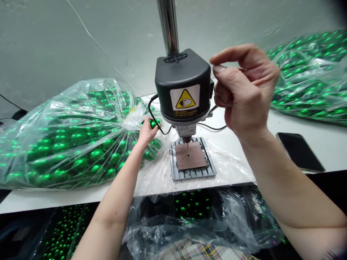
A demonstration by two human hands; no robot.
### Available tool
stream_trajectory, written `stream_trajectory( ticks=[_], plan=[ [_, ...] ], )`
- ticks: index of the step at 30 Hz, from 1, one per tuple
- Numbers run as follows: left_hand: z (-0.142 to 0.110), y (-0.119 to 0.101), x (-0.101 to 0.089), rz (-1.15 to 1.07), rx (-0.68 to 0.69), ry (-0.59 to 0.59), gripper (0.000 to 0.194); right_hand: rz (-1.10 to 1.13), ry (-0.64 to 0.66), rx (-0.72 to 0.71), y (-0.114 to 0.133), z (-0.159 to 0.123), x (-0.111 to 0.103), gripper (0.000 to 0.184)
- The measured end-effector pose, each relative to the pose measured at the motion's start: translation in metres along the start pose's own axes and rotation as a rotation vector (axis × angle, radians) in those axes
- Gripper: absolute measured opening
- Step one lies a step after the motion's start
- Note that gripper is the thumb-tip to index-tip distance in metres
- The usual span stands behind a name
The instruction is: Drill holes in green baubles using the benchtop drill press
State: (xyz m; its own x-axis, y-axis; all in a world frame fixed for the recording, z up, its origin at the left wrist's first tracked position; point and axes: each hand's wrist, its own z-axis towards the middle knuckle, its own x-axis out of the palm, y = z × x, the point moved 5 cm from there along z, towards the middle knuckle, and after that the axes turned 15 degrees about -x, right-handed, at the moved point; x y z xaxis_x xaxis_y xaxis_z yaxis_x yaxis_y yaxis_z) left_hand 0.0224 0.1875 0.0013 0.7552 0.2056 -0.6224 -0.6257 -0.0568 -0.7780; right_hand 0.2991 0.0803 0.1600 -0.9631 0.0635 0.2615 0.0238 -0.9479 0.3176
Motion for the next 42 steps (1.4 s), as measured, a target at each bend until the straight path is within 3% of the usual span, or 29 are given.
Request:
stream_trajectory(
  ticks=[3, 6, 10, 14, 19, 25, 31, 35, 42],
  plan=[
    [-0.042, 0.009, -0.034, -0.204, -0.073, -0.077, 0.037, 0.016, -0.026, -0.003, 0.001, 0.0, 0.001, 0.015],
    [-0.086, 0.02, -0.051, -0.6, -0.26, 0.06, 0.048, 0.039, -0.064, -0.004, 0.002, -0.001, 0.002, 0.011],
    [-0.132, 0.02, -0.03, -1.017, -0.524, 0.397, 0.046, 0.021, -0.058, -0.012, -0.002, 0.0, 0.001, 0.014],
    [-0.153, 0.015, 0.009, -1.066, -0.559, 0.466, 0.054, 0.015, -0.03, 0.0, -0.006, 0.0, -0.001, 0.017],
    [-0.153, 0.012, 0.045, -0.95, -0.483, 0.507, 0.067, -0.005, -0.004, 0.069, -0.004, 0.001, 0.001, 0.015],
    [-0.136, 0.02, 0.062, -0.814, -0.4, 0.374, 0.062, 0.072, -0.048, 0.091, 0.001, 0.001, 0.003, 0.007],
    [-0.133, 0.024, 0.068, -0.777, -0.324, 0.381, 0.064, 0.111, -0.063, 0.099, 0.007, 0.001, 0.006, 0.012],
    [-0.133, 0.017, 0.067, -0.701, -0.269, 0.441, 0.058, 0.102, -0.072, 0.091, 0.01, 0.002, 0.007, 0.015],
    [-0.132, 0.003, 0.073, -0.494, -0.134, 0.398, 0.055, 0.044, -0.064, 0.078, 0.008, 0.002, 0.005, 0.015]
  ],
)
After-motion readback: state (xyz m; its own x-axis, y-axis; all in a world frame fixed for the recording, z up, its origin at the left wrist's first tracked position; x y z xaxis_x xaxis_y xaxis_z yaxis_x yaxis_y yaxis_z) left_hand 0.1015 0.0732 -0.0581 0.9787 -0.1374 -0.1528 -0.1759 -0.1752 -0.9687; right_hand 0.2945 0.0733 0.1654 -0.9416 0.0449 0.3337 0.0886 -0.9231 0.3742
